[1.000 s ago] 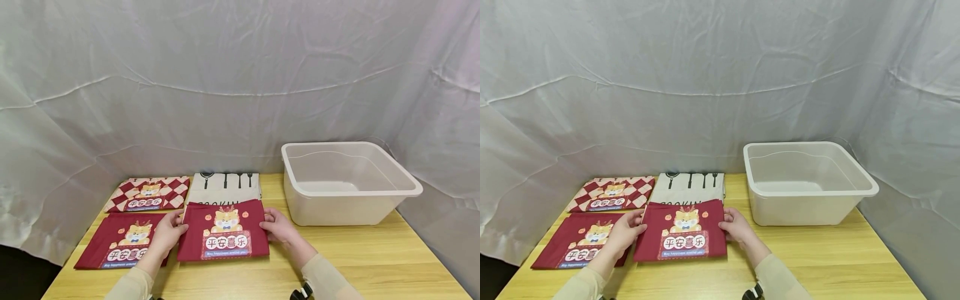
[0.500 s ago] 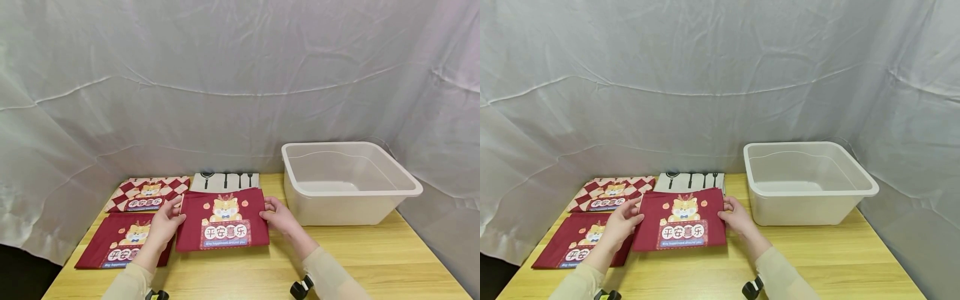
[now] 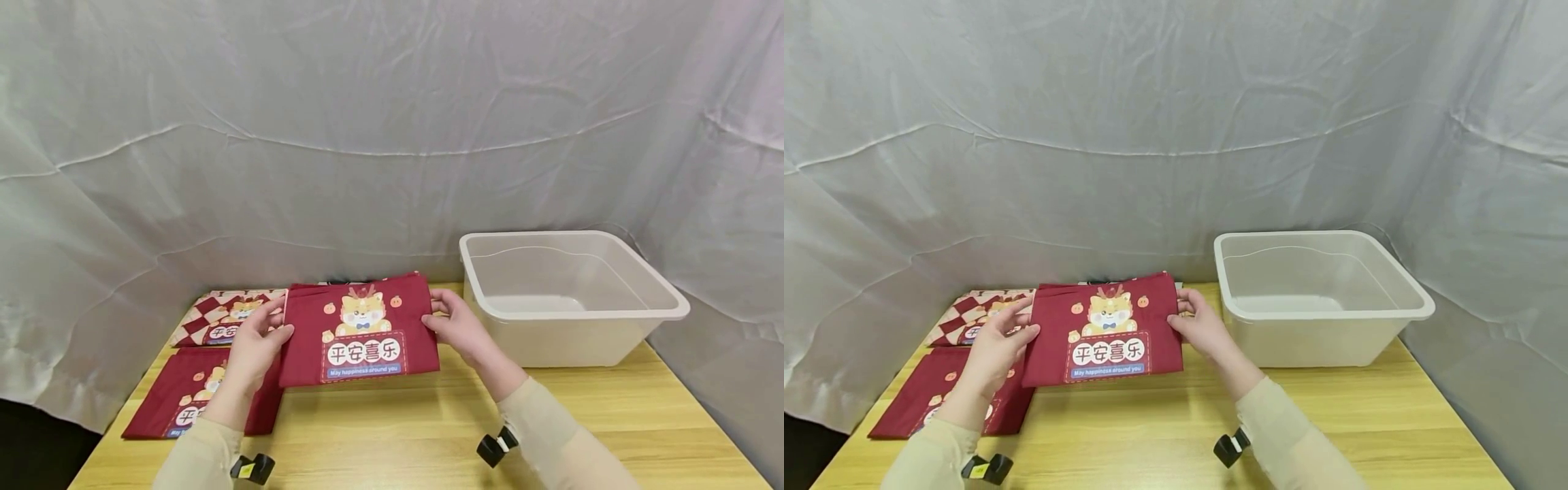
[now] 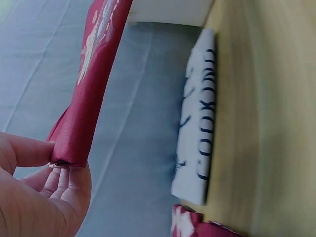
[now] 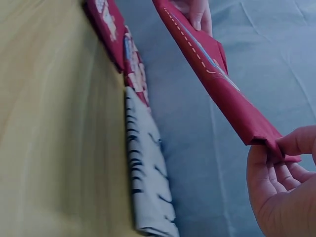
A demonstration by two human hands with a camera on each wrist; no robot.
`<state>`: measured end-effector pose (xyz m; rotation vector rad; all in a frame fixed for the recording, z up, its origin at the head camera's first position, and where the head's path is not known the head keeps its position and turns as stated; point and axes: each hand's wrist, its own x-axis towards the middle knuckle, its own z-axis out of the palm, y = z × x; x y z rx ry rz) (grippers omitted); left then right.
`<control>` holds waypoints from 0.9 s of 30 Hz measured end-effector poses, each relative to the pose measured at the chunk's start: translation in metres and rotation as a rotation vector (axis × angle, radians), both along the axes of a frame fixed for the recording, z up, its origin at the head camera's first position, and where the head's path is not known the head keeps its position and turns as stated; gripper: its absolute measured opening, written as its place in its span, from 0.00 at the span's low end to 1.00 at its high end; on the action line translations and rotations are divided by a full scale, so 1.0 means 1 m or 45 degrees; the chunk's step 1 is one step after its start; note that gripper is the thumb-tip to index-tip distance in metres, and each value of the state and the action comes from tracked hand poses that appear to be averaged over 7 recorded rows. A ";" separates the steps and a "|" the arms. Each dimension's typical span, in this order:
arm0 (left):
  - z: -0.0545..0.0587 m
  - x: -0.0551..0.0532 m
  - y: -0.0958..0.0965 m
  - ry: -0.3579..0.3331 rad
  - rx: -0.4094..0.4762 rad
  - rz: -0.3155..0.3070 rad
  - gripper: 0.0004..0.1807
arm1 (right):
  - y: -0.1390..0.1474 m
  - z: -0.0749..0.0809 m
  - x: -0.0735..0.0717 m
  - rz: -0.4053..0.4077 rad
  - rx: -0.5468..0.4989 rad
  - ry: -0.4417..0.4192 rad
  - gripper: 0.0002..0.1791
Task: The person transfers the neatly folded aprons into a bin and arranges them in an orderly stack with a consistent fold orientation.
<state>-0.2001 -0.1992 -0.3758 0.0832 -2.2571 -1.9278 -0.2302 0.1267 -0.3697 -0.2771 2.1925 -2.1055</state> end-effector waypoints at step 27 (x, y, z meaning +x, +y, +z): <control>-0.007 -0.015 -0.020 0.015 0.212 -0.247 0.30 | -0.004 0.006 0.005 -0.055 0.060 0.063 0.25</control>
